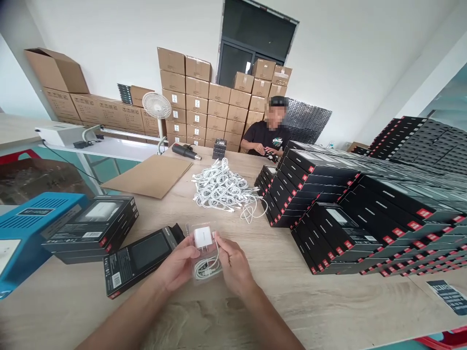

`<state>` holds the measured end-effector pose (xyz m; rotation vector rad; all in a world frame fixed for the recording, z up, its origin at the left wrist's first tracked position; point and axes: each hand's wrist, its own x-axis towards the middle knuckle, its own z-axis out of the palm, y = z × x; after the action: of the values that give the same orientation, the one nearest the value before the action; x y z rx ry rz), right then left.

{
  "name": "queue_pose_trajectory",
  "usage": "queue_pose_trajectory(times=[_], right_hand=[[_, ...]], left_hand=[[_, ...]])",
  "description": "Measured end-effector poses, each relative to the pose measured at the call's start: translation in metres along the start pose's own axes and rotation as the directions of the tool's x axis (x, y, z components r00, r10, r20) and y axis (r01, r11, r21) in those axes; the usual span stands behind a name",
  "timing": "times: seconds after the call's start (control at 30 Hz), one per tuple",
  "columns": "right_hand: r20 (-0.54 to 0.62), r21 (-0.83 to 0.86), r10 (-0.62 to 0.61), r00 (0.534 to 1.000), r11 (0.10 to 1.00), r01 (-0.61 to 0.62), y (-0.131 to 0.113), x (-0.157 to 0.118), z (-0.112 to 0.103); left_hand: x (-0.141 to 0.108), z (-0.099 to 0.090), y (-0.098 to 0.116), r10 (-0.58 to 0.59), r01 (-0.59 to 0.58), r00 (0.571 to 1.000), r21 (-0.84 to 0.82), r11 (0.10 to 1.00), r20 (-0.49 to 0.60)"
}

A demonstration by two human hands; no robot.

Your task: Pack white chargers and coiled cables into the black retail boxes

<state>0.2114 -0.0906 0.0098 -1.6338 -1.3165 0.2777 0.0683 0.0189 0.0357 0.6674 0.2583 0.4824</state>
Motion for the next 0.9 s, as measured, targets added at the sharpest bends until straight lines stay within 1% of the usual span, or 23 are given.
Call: queue_pose_trajectory(times=[0.03,0.1,0.2,0.27,0.37,0.47,0.5,0.57,0.63,0.67,0.73,0.8,0.83,0.9], right_hand=[[0.015,-0.01,0.002,1.0,1.0,-0.001,0.001,0.0,-0.001],[0.026,-0.065,-0.032,0.999,0.997,0.034,0.003,-0.001,-0.001],[-0.004,-0.144,-0.119,0.993,0.983,0.117,0.006,-0.001,0.005],[-0.027,-0.179,-0.154,0.988,0.973,0.147,0.008,-0.001,0.013],[-0.05,-0.215,-0.142,0.989,0.968,0.128,0.005,0.004,0.023],[-0.059,-0.214,-0.14,0.988,0.969,0.124,-0.007,0.011,0.023],[-0.064,-0.188,-0.133,0.989,0.975,0.118,-0.012,0.012,0.02],[-0.07,-0.074,-0.084,0.994,0.994,0.079,-0.022,0.013,0.01],[-0.069,0.113,0.013,0.998,0.994,-0.005,-0.027,0.011,-0.002],[-0.058,0.217,0.08,0.995,0.974,-0.065,-0.027,0.008,-0.007],[0.0,0.398,0.223,0.975,0.894,-0.205,-0.024,0.003,-0.014],[0.099,0.509,0.323,0.941,0.796,-0.327,-0.021,-0.001,-0.016],[0.143,0.539,0.345,0.928,0.759,-0.365,-0.02,-0.003,-0.015],[0.199,0.574,0.355,0.914,0.713,-0.402,-0.021,-0.005,-0.012]], left_hand=[[0.0,0.0,0.0,-0.003,0.003,1.0,0.007,1.0,0.005],[0.001,0.0,-0.001,-0.003,0.003,1.0,0.02,1.0,-0.003],[0.001,0.0,-0.002,0.001,0.0,0.999,0.015,1.0,-0.048],[0.001,-0.001,-0.003,0.002,-0.001,0.998,0.006,1.0,-0.071],[0.0,-0.001,-0.001,0.01,-0.01,0.996,0.004,1.0,-0.084],[0.001,-0.002,0.005,-0.004,0.004,0.998,-0.012,1.0,-0.056],[0.001,-0.003,0.007,-0.01,0.01,1.0,-0.025,1.0,-0.027],[0.001,-0.005,0.012,-0.028,0.03,0.999,-0.046,0.999,0.042],[0.001,-0.008,0.017,-0.04,0.044,0.996,-0.05,0.998,0.084],[0.001,-0.009,0.019,-0.042,0.046,0.995,-0.048,0.998,0.091],[-0.001,-0.01,0.022,-0.042,0.047,0.993,-0.04,0.998,0.11],[-0.003,-0.009,0.024,-0.042,0.047,0.989,-0.033,0.998,0.142],[-0.004,-0.008,0.025,-0.042,0.047,0.988,-0.029,0.998,0.15],[-0.006,-0.007,0.026,-0.032,0.036,0.989,-0.023,0.999,0.142]])
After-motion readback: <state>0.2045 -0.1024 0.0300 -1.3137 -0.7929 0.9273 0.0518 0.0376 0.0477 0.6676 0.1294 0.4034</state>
